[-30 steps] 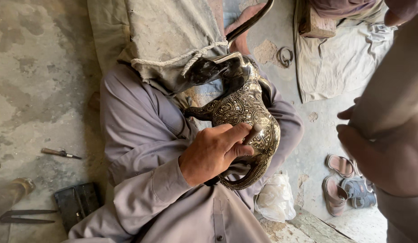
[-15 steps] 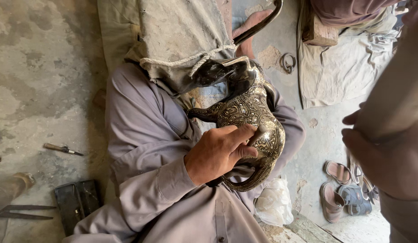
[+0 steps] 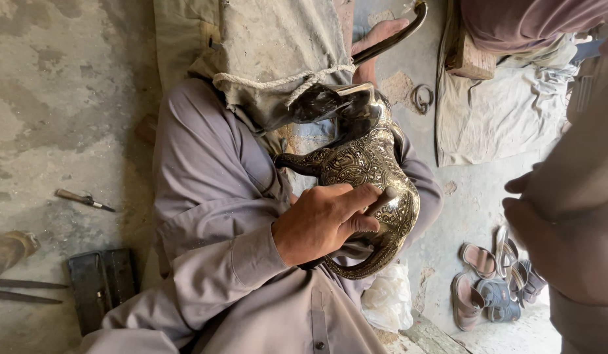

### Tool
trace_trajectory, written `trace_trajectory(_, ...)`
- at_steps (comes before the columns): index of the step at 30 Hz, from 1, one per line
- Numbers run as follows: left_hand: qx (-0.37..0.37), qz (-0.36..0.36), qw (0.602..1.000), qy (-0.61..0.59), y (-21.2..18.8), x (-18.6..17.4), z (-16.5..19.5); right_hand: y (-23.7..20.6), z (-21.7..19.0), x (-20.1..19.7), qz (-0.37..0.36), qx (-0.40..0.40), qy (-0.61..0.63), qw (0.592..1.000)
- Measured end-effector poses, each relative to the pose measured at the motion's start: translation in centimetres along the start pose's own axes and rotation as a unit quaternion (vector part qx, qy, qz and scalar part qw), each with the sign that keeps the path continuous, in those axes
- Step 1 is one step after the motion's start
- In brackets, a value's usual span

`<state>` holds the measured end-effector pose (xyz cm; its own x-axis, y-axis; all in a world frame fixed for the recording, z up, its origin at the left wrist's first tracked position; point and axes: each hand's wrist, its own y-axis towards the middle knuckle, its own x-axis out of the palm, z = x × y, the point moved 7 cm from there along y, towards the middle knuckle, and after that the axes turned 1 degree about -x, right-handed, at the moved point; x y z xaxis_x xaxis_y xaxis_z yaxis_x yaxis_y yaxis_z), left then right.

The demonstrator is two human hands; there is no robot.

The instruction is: The person sits on the ground holding an ornate brass animal figurine on their lap and decorates its surface by hand. They hold a small punch against the metal and strike it with a wooden mallet, repositioning the tool repeatedly to work the embossed pattern, and turn the figurine to reach different areas.

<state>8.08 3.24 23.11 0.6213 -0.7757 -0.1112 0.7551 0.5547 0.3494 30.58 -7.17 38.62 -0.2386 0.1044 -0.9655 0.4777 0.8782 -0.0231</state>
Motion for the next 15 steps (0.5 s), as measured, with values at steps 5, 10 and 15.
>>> trace_trajectory(5,-0.003,0.004,1.0,0.004,-0.5,0.0,0.0,0.4,-1.7,-0.3,0.027,-0.099,-0.126,0.987)
trace_trajectory(10,0.016,-0.001,1.0,0.002,-0.4,-0.3,0.2,0.7,-4.0,0.9,-0.031,-0.165,-0.34,0.925)
trace_trajectory(15,0.002,-0.006,1.0,0.018,-0.2,-0.1,-0.1,1.1,-3.4,-0.3,-0.008,0.035,0.037,0.999)
